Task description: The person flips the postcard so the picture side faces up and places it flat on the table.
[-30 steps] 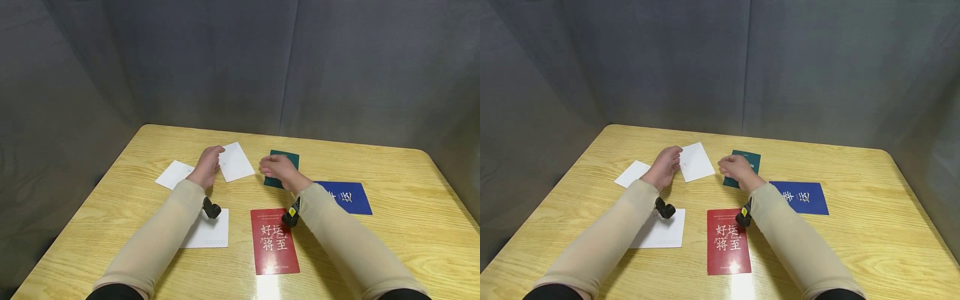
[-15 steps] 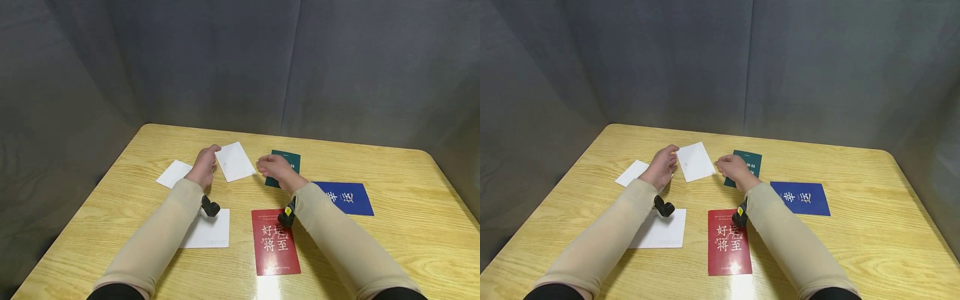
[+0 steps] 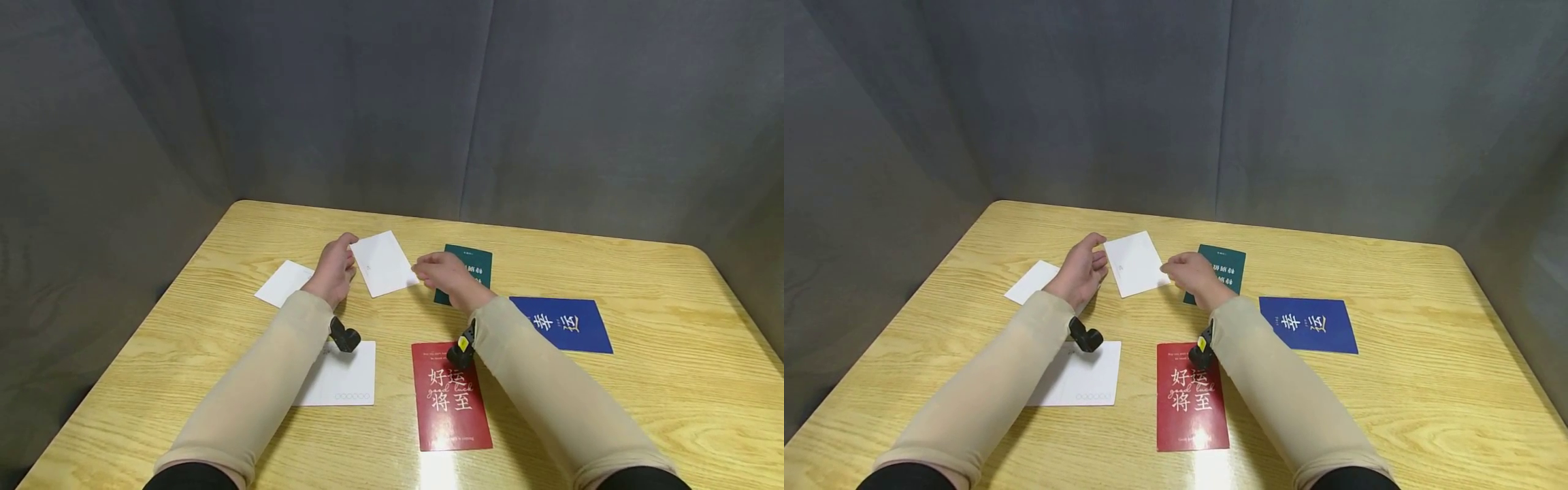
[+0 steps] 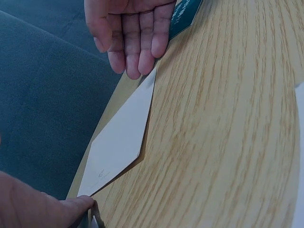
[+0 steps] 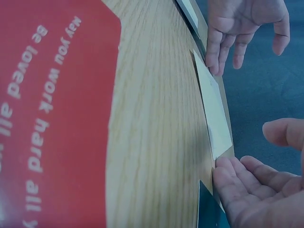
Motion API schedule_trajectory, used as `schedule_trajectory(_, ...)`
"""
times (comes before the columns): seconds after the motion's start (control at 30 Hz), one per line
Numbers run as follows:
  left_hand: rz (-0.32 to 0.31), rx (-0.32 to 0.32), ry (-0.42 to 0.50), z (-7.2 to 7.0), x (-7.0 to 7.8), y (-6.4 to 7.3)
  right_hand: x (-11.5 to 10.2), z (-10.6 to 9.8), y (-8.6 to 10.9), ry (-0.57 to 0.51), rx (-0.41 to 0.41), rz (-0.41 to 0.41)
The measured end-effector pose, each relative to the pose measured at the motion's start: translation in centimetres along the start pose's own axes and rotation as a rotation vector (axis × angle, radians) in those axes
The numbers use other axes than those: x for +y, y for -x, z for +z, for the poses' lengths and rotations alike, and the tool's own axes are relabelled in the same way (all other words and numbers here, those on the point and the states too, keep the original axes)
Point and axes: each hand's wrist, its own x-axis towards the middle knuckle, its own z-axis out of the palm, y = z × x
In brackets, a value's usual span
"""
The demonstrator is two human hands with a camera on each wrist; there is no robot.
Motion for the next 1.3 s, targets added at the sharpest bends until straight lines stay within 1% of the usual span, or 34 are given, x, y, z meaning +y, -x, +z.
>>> schedule_trajectory(0.17,-0.020,0.004,0.019,0.1,0.1,0.1,0.0,0.1,0.1,-0.001,-0.017,0.010)
schedule_trajectory(0.47,-0.010,0.002,0.080,0.0,-0.1,0.3,-0.3,0.3,0.2,0.027,-0.015,0.007)
schedule_trajectory(0.7,0.003,0.016,0.120,-0.3,-0.5,0.0,-0.2,0.5,0.4,0.034,-0.018,0.001)
schedule_trajectory(0.8,0.014,0.028,0.123,-0.4,-0.5,-0.3,-0.2,0.5,0.4,0.039,-0.023,-0.004)
schedule_trajectory(0.97,0.012,0.041,0.108,-0.4,-0.7,-0.5,-0.1,0.6,0.4,0.035,-0.031,-0.023)
schedule_trajectory(1.1,-0.003,0.006,0.080,-0.3,-0.7,-0.2,0.1,0.9,0.3,0.071,-0.008,-0.050)
schedule_trajectory(1.23,0.001,-0.021,0.006,-0.2,-0.8,0.1,0.2,1.4,0.2,0.145,0.027,-0.072)
schedule_trajectory(1.3,0.008,-0.017,-0.042,-0.1,-0.8,0.2,0.3,1.5,0.2,0.156,0.038,-0.070)
